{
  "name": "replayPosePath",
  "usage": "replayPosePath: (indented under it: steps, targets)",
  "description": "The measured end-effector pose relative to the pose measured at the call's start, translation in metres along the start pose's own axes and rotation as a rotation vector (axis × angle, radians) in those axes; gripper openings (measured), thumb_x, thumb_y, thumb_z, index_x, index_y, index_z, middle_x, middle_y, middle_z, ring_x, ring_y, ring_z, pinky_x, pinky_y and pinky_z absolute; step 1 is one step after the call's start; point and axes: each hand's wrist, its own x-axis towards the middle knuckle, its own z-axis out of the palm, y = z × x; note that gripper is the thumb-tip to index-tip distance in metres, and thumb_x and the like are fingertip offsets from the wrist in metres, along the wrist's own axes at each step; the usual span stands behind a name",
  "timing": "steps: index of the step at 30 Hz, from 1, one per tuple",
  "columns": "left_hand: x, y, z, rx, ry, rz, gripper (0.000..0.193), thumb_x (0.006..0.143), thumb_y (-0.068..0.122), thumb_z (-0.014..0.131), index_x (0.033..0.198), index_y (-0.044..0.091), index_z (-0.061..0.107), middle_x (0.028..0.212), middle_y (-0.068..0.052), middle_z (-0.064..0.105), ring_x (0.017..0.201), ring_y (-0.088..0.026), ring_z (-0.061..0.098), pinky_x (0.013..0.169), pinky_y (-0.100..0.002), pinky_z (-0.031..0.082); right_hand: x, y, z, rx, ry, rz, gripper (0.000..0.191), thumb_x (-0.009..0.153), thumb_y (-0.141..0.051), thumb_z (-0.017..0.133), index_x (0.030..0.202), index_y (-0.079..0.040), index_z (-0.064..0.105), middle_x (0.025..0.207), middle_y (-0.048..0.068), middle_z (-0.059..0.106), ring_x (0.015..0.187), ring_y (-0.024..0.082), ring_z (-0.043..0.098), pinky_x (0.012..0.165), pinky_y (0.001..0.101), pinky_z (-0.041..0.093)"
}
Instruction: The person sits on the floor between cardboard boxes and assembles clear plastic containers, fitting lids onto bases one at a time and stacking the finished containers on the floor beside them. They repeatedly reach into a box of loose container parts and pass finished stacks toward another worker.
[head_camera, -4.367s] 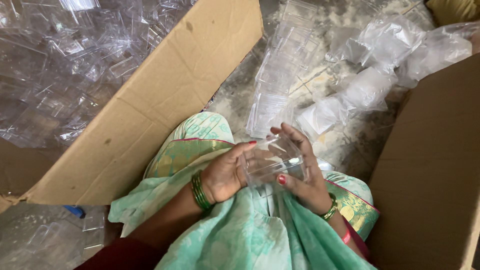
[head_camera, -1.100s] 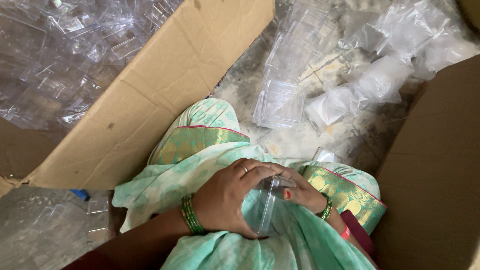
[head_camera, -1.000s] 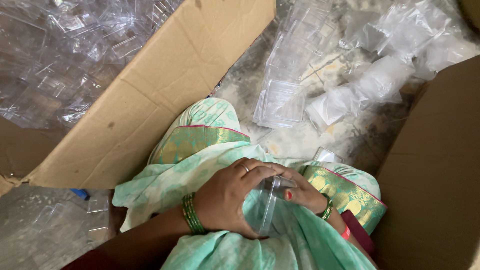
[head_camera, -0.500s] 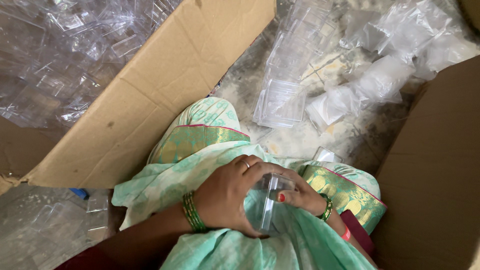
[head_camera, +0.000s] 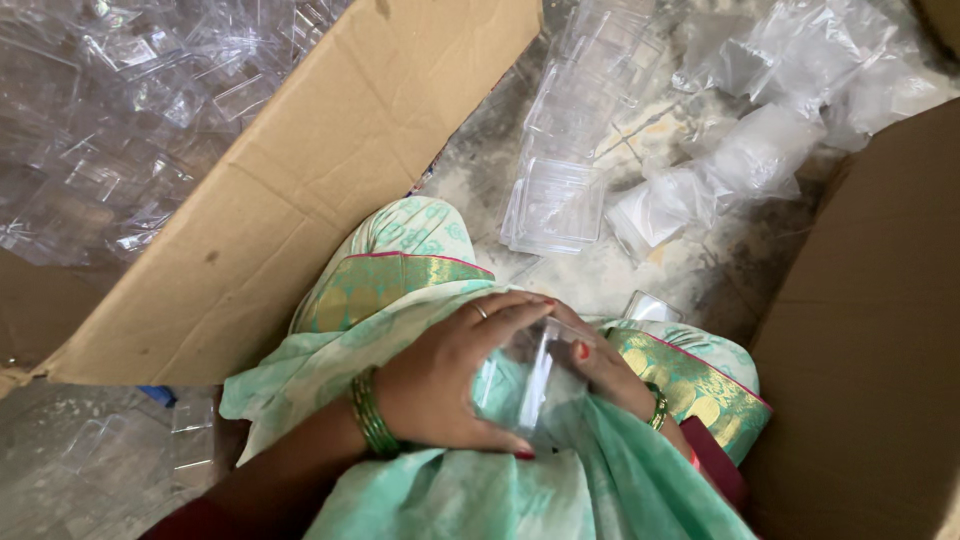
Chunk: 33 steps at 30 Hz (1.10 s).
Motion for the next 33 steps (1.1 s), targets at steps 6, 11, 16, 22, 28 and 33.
replayPosePath:
  steps: [6,11,16,22,28,33]
  targets:
    - [0.0,-0.006,-0.01,-0.039,0.042,-0.045,0.108,0.064,0.041,0.096,0.15,0.007,0.042,0.145,-0.015,0.054,0.139,-0.032,0.052,0.119,-0.044,0.042,0.001,-0.015,0.022,-0.124,-0.015,-0.058,0.098,0.086,-0.047,0.076,0.156,0.001,0.028,0.156,0.016,0.044,0.144,0.026,0.046,0.118,0.0439,0.038]
    - [-0.002,-0.009,-0.009,-0.104,0.047,-0.038,0.107,0.068,0.04,0.095,0.152,0.005,0.039,0.149,-0.016,0.051,0.141,-0.032,0.052,0.117,-0.044,0.046,0.005,-0.018,0.024,-0.133,0.006,-0.063,0.085,0.086,-0.032,0.074,0.153,0.003,0.035,0.149,0.019,0.05,0.139,0.027,0.05,0.118,0.0417,0.038]
    - [-0.002,-0.011,-0.012,-0.033,0.029,-0.029,0.104,0.063,0.04,0.097,0.146,0.007,0.045,0.139,-0.015,0.058,0.133,-0.032,0.057,0.115,-0.044,0.046,0.005,-0.014,0.023,-0.125,0.08,-0.026,0.076,0.083,-0.023,0.073,0.147,0.003,0.041,0.14,0.017,0.057,0.13,0.026,0.056,0.113,0.0408,0.041]
    - [-0.005,-0.005,-0.013,-0.007,0.027,-0.008,0.104,0.061,0.039,0.097,0.146,0.007,0.046,0.14,-0.016,0.058,0.133,-0.034,0.057,0.113,-0.044,0.046,0.004,-0.01,0.018,-0.269,0.086,-0.031,0.073,0.081,-0.021,0.073,0.144,0.002,0.046,0.134,0.013,0.06,0.126,0.021,0.057,0.109,0.0352,0.042]
    - [-0.01,-0.005,-0.012,-0.043,0.029,-0.034,0.103,0.06,0.038,0.098,0.144,0.008,0.049,0.139,-0.014,0.06,0.133,-0.032,0.058,0.113,-0.043,0.047,0.003,-0.008,0.013,-0.324,0.089,0.01,0.074,0.079,-0.025,0.075,0.143,0.002,0.049,0.131,0.012,0.063,0.123,0.021,0.059,0.107,0.0349,0.044]
    - [-0.013,-0.007,-0.009,-0.048,0.046,-0.001,0.107,0.059,0.039,0.099,0.146,0.006,0.046,0.143,-0.014,0.057,0.135,-0.033,0.056,0.114,-0.044,0.046,0.002,-0.006,0.01,-0.307,0.063,0.033,0.077,0.079,-0.025,0.076,0.145,0.003,0.05,0.132,0.013,0.065,0.122,0.021,0.061,0.106,0.0357,0.046]
